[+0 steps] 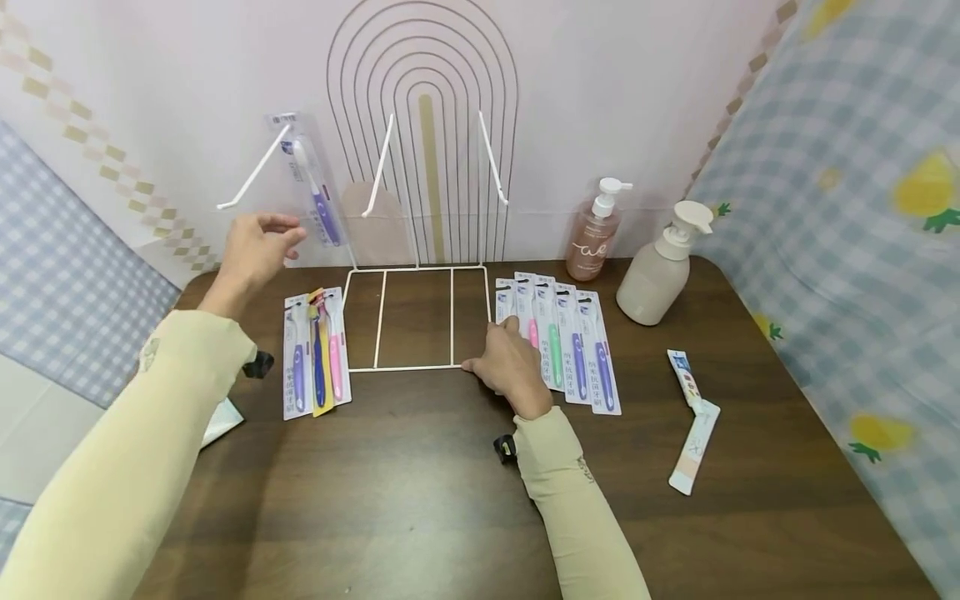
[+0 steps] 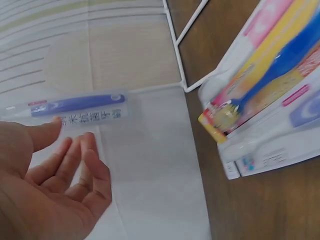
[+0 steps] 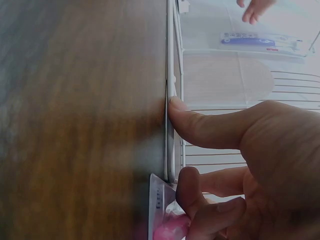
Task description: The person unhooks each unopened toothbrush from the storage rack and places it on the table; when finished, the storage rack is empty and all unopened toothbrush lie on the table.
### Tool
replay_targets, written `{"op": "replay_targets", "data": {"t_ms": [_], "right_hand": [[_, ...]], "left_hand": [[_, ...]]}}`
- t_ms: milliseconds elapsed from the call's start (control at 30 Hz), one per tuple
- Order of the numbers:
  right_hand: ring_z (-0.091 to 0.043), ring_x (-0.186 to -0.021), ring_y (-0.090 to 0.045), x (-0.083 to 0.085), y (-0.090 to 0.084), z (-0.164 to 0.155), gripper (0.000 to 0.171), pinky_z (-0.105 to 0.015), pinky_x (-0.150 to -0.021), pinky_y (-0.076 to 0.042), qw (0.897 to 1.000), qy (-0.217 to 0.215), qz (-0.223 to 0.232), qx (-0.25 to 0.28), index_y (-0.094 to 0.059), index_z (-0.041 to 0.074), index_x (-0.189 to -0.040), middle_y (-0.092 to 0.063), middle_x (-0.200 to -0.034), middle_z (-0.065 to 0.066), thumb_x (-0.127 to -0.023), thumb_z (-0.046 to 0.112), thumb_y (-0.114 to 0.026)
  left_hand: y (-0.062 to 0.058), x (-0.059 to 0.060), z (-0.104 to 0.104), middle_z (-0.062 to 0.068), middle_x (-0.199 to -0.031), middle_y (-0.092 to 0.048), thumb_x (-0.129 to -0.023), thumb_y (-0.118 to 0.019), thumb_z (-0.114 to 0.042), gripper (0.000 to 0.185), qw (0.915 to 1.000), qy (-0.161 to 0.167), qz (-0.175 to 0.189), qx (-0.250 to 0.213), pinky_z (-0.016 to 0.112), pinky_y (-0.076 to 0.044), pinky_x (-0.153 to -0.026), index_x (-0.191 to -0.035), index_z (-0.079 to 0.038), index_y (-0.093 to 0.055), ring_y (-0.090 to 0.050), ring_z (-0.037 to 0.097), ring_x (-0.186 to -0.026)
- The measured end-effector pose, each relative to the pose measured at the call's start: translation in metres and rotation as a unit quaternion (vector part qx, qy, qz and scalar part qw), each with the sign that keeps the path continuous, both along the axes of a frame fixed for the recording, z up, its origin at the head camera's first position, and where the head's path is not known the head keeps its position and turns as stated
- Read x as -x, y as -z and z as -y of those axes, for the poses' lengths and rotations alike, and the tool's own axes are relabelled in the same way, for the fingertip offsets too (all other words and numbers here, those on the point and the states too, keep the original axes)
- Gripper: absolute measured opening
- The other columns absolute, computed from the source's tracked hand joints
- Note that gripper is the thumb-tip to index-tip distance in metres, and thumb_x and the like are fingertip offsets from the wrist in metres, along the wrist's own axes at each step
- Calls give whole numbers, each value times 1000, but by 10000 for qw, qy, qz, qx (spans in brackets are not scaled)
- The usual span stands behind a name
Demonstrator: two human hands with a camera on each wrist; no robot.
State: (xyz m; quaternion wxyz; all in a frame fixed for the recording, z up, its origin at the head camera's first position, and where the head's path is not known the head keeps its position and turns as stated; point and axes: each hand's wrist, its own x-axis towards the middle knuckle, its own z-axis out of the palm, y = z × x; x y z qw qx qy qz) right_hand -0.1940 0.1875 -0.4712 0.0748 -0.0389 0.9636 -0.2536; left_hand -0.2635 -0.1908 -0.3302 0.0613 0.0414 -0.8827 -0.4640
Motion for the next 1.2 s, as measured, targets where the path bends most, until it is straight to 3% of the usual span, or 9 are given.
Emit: {"op": "replay_targets", "data": {"t_ms": [300, 500, 667, 900, 1200], "right_hand": [[-28, -80, -65, -3, -7, 0, 89, -42, -63, -53, 9999, 40, 6, 92, -62, -2, -161, -58, -142, -28, -92, 43, -96], [-28, -81, -65, -2, -4, 0, 91, -39, -61, -51, 10000, 14, 27, 39, -60, -1, -163, -57, -142, -25, -93, 46, -96], [-29, -83, -66, -1, -2, 1, 89, -38, -61, -50, 10000, 21, -14, -2, -63, 0, -160, -58, -140, -24, -92, 47, -96], [-29, -85, -66, -2, -3, 1, 93, -37, -62, -50, 10000, 28, -29, -44, -60, 0, -164, -58, -142, -24, -92, 47, -96], [-29, -88, -67, -1, -1, 0, 95, -40, -64, -52, 10000, 32, -23, -57, -58, 1, -165, -57, -145, -26, -92, 49, -96]], "left_hand": [[-17, 19, -3, 12, -131, -77, -113, -75, -22, 42, 9983, 47, -394, -428, 13, -55, -64, -147, 3, -72, -69, -4, -75], [-26, 24, -7, -15, -96, -76, -109, -78, -19, 40, 9963, 23, -613, -596, 13, -53, -59, -140, 6, -75, -68, -4, -68], [-31, 26, -11, -26, -80, -68, -109, -78, -18, 37, 9954, -7, -701, -658, 13, -51, -56, -135, 9, -76, -68, -5, -64], [-35, 25, -14, -28, -75, -66, -109, -78, -16, 33, 9950, -66, -724, -684, 13, -50, -54, -131, 10, -77, -67, -5, -61], [-44, 21, -20, -21, -86, -75, -109, -80, -23, 36, 9963, 4, -550, -658, 15, -52, -60, -134, 3, -80, -70, -1, -69]]}}
